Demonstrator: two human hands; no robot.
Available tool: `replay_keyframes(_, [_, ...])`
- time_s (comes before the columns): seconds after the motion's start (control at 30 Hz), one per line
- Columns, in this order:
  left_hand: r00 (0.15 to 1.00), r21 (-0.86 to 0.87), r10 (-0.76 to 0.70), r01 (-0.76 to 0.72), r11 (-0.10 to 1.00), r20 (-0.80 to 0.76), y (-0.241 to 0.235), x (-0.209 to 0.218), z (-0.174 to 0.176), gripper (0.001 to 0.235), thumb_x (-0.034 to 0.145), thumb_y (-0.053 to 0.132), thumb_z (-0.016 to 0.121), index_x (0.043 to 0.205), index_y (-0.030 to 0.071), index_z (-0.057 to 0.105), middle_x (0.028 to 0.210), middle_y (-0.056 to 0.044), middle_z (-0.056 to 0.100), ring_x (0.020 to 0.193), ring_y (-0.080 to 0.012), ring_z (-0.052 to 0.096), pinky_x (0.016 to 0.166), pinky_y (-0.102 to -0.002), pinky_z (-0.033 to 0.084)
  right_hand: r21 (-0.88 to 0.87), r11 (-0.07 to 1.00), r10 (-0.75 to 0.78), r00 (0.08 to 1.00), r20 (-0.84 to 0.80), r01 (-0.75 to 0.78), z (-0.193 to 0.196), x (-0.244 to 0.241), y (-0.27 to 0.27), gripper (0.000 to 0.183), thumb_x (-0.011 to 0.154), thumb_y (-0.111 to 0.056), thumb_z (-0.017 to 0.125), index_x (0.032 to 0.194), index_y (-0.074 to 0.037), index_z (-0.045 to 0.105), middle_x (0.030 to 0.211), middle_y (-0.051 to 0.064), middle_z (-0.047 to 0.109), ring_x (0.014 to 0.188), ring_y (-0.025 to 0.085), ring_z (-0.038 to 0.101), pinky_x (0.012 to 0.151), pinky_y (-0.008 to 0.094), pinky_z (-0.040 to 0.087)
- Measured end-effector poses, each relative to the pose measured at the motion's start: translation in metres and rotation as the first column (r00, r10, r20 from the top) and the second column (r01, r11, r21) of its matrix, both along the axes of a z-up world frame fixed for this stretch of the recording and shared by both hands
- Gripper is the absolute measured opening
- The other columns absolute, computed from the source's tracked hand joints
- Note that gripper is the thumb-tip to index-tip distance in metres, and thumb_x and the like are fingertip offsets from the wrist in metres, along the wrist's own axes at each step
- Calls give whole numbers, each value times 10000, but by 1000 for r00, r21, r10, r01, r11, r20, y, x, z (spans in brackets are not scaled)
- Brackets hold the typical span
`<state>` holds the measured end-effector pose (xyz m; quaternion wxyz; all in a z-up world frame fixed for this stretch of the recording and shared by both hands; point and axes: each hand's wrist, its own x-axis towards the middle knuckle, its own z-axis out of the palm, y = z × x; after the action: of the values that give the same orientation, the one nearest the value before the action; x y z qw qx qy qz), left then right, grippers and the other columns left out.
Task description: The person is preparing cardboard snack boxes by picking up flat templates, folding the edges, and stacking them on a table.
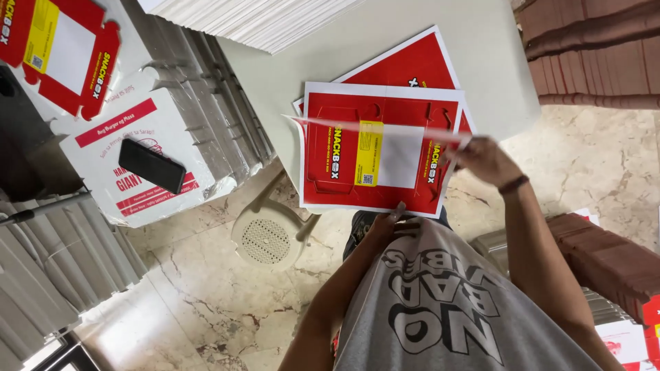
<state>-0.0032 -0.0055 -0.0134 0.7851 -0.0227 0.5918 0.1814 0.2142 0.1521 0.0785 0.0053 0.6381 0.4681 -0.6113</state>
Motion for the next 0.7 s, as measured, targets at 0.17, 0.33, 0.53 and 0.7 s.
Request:
replay_keyframes(0.17, [996, 63, -77, 74, 995, 45, 8, -13, -8, 825, 968, 470, 772, 1463, -100, 441, 1404, -303, 550, 1241, -443, 600, 983, -556, 565, 386, 813, -497, 864, 72, 436, -113, 43, -23, 718, 872, -308, 911, 1444, -52, 561, 1177, 159, 696, 959, 302, 714, 734, 394, 635])
replay_keyframes(0.33, [962, 108, -257, 247, 963, 94, 45, -21, 74, 880, 953, 475, 715, 1512, -111, 372, 1543, -329, 404, 1416, -471, 412, 1119, -576, 426, 316, 855, -493, 834, 249, 411, -166, 55, -102, 538, 1010, -683, 726, 1009, -147, 774, 879, 159, 740, 812, 312, 708, 658, 410, 557])
replay_keyframes(0.53, [748, 375, -642, 553, 744, 169, 47, -27, 44, 792, 950, 451, 708, 1479, -66, 427, 1471, -345, 464, 1356, -521, 463, 1068, -599, 455, -255, 874, -416, 908, 48, 414, -131, 7, -117, 801, 937, -589, 691, 1365, 80, 586, 1163, 389, 650, 1067, 504, 665, 954, 584, 521])
replay_keyframes(0.7, [454, 629, -724, 776, 36, -519, 45, -1, -13, 373, 1006, 363, 625, 1187, 52, 726, 1114, -223, 744, 1138, -437, 676, 1001, -530, 519, -182, 971, -148, 988, 46, 154, -95, 10, -58, 531, 1063, -315, 525, 1111, 197, 661, 964, 432, 705, 961, 511, 722, 974, 556, 498])
